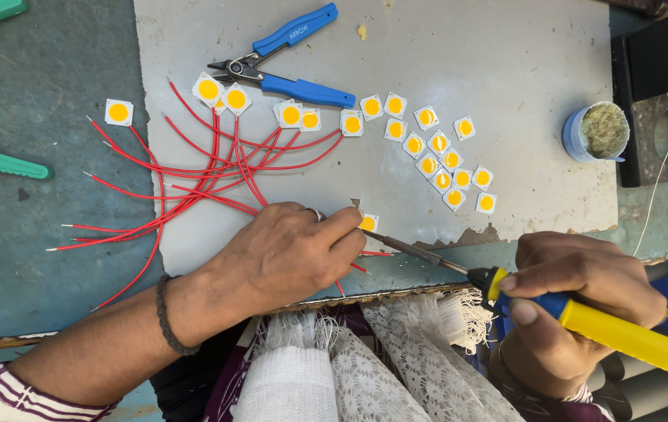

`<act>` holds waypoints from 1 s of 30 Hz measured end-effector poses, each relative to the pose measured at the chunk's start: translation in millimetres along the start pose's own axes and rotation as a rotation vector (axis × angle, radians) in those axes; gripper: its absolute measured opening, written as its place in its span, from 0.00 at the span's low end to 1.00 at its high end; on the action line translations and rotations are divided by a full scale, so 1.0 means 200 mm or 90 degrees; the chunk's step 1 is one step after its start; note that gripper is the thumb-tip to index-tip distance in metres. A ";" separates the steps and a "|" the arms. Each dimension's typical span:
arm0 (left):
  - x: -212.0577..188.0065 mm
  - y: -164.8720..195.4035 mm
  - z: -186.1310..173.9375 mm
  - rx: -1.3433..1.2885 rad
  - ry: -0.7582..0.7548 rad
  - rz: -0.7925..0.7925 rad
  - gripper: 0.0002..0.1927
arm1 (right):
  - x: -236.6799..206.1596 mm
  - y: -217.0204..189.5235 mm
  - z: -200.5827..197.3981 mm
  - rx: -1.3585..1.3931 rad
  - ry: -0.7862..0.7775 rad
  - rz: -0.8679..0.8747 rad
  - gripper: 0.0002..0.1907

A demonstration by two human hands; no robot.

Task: The person solders red insulated wires onto small yellow LED chip boards one at a time on a workbench, holding each board steady with one hand while applying a soldering iron with the other. They then gather the soldered wires into a bundle, secure it with a rubber band, and trim wire ends with pliers.

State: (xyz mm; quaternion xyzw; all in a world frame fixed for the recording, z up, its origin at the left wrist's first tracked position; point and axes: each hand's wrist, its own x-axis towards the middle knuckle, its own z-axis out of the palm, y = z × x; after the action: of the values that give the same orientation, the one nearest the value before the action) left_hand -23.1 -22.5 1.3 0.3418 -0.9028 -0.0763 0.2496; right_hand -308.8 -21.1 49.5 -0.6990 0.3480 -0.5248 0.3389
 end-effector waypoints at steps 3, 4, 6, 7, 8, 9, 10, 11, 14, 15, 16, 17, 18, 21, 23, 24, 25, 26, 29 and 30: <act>0.00 0.00 0.00 -0.010 0.011 0.000 0.05 | -0.02 0.01 0.00 0.002 0.008 0.007 0.08; 0.00 0.00 0.00 -0.006 0.006 -0.001 0.05 | -0.02 0.01 -0.01 0.002 0.006 0.002 0.08; 0.00 0.00 0.00 0.001 -0.004 -0.002 0.05 | 0.00 0.02 -0.04 0.004 -0.008 -0.012 0.08; 0.00 0.00 0.00 0.001 -0.005 -0.002 0.05 | 0.02 0.03 -0.05 0.000 -0.017 -0.016 0.07; 0.00 0.00 0.00 0.001 -0.005 -0.003 0.05 | 0.03 0.03 -0.07 -0.003 -0.026 -0.020 0.07; 0.00 0.00 0.00 0.000 -0.006 -0.004 0.05 | 0.05 0.03 -0.09 -0.012 -0.034 -0.018 0.07; 0.00 0.00 0.00 0.001 -0.004 -0.003 0.05 | 0.06 0.03 -0.10 -0.021 -0.041 -0.016 0.07; 0.00 0.00 0.00 0.002 -0.003 -0.003 0.05 | 0.06 0.03 -0.10 -0.011 -0.037 -0.018 0.08; 0.01 0.00 0.00 0.003 0.000 -0.002 0.05 | 0.03 0.02 -0.07 0.008 -0.021 -0.013 0.08; 0.01 0.00 0.00 0.002 0.000 -0.002 0.05 | 0.02 0.02 -0.05 0.010 -0.013 -0.004 0.08; 0.01 0.00 0.00 0.004 -0.002 -0.001 0.05 | 0.01 0.02 -0.04 0.009 -0.012 0.005 0.08; 0.01 0.00 0.00 0.005 -0.004 -0.001 0.04 | 0.00 0.02 -0.04 0.008 -0.011 0.013 0.08; 0.01 0.00 0.00 0.007 -0.006 -0.001 0.04 | 0.00 0.02 -0.04 0.004 -0.016 0.021 0.08; 0.00 0.00 0.01 -0.005 -0.001 -0.006 0.04 | 0.00 0.03 -0.06 -0.008 -0.028 0.025 0.08; -0.01 0.00 0.01 0.003 -0.014 -0.005 0.05 | 0.00 0.05 -0.08 0.000 -0.028 0.010 0.09; 0.00 0.00 0.02 0.008 -0.018 -0.003 0.06 | 0.00 0.06 -0.09 0.012 -0.024 -0.004 0.10; 0.00 0.00 0.02 -0.010 -0.012 -0.006 0.07 | 0.00 0.07 -0.10 0.010 0.003 -0.001 0.11; 0.00 0.00 0.02 -0.024 -0.002 -0.008 0.08 | 0.00 0.08 -0.10 0.009 0.030 0.002 0.12; 0.02 -0.02 0.01 -0.101 0.092 -0.089 0.08 | -0.04 0.13 -0.07 -0.001 0.126 0.033 0.20; 0.02 -0.03 0.00 -0.134 0.134 -0.128 0.07 | -0.04 0.16 -0.03 0.017 0.121 0.024 0.23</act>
State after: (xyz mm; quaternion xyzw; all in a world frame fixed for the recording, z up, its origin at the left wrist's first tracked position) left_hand -21.4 -30.1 1.3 0.4081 -0.8201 -0.1587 0.3684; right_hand -321.2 -31.7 19.5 -0.6350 0.3849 -0.5865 0.3236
